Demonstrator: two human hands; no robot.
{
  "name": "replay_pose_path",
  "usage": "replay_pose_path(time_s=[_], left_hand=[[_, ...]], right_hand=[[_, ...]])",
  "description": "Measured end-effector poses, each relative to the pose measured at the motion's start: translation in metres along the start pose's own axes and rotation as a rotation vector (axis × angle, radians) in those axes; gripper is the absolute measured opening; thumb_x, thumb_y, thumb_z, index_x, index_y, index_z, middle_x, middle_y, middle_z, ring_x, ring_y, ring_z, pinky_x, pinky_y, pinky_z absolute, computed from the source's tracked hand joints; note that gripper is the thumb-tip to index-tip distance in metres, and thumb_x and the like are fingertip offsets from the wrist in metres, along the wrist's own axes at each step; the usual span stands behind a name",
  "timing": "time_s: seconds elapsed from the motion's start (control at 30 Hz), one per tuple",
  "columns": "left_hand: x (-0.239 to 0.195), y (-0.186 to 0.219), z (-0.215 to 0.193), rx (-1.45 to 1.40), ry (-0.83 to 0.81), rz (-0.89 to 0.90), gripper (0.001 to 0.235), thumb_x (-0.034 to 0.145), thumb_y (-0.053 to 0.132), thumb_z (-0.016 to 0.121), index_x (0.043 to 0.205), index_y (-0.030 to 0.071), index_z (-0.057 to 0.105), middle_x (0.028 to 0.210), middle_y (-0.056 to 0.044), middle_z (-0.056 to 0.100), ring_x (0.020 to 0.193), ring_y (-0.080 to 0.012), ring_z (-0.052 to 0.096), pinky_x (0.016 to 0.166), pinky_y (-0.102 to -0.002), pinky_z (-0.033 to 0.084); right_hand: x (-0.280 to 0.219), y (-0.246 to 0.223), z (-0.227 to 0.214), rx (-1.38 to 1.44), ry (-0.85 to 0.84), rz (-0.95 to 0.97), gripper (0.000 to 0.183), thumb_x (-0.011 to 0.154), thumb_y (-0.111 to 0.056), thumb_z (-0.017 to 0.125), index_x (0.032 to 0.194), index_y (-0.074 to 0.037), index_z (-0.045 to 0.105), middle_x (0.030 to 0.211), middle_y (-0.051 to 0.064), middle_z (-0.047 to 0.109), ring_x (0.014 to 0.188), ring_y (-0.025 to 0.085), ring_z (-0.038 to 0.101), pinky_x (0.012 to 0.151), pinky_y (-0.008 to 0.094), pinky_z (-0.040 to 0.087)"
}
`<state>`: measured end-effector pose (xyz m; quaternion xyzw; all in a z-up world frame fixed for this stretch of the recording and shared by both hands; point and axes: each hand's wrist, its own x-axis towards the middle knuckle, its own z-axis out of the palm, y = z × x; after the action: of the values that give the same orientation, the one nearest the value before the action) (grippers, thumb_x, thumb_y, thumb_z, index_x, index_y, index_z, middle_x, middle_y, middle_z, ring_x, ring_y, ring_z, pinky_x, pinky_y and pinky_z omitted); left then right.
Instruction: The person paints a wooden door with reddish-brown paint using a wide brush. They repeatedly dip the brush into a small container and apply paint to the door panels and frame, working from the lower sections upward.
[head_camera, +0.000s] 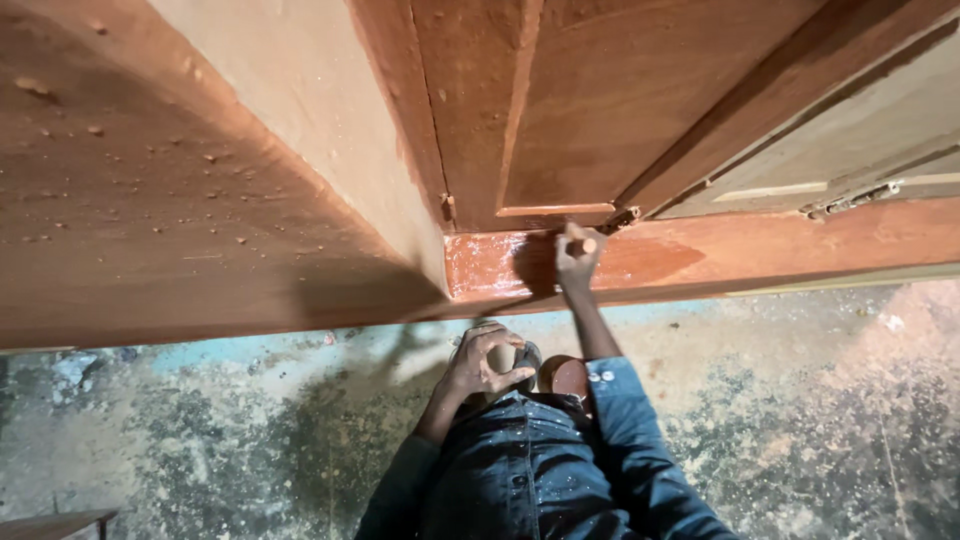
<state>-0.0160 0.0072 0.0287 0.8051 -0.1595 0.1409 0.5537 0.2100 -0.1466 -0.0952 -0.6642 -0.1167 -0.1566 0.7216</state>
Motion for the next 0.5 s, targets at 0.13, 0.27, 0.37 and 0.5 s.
replay_pose_path(time_s=[0.13,0.27,0.37,0.5], left_hand=[[-0.003,-0.005,0.0,0.093,0.032,-0.033,0.037,0.07,0.023,0.093,0.094,0.005,0.071,0.09,-0.011,0.074,0.084,-0.0292,0.073,0.077,-0.039,0.058],[-0.014,-0.023,0.012,0.135,0.122,-0.122,0.023,0.08,0.015,0.088,0.093,0.005,0.073,0.09,-0.011,0.075,0.085,-0.0276,0.074,0.077,-0.038,0.059],[-0.02,-0.04,0.021,0.237,0.209,-0.146,0.022,0.084,0.011,0.084,0.102,0.006,0.073,0.096,-0.013,0.075,0.089,-0.0293,0.074,0.079,-0.038,0.059],[-0.02,-0.049,0.028,0.26,0.396,-0.077,0.076,0.086,0.013,0.082,0.15,-0.002,0.043,0.112,-0.019,0.071,0.09,-0.0301,0.071,0.078,-0.038,0.058]], right_hand=[[0.028,-0.048,-0.055,-0.67,-0.225,-0.352,0.024,0.086,-0.009,0.07,0.07,-0.003,0.054,0.069,0.014,0.055,0.062,0.031,0.057,0.064,0.039,0.047],[0.015,-0.07,-0.075,-0.649,-0.383,-0.556,0.021,0.071,-0.02,0.074,0.078,-0.003,0.065,0.079,0.016,0.069,0.074,0.034,0.07,0.069,0.043,0.055],[0.002,-0.056,-0.072,-0.615,-0.369,-0.609,0.028,0.069,-0.022,0.075,0.086,-0.002,0.066,0.089,0.017,0.071,0.081,0.034,0.07,0.074,0.044,0.056],[-0.023,-0.031,-0.058,-0.547,-0.359,-0.374,0.018,0.064,-0.013,0.068,0.079,-0.004,0.062,0.072,0.009,0.063,0.069,0.033,0.061,0.069,0.047,0.048]])
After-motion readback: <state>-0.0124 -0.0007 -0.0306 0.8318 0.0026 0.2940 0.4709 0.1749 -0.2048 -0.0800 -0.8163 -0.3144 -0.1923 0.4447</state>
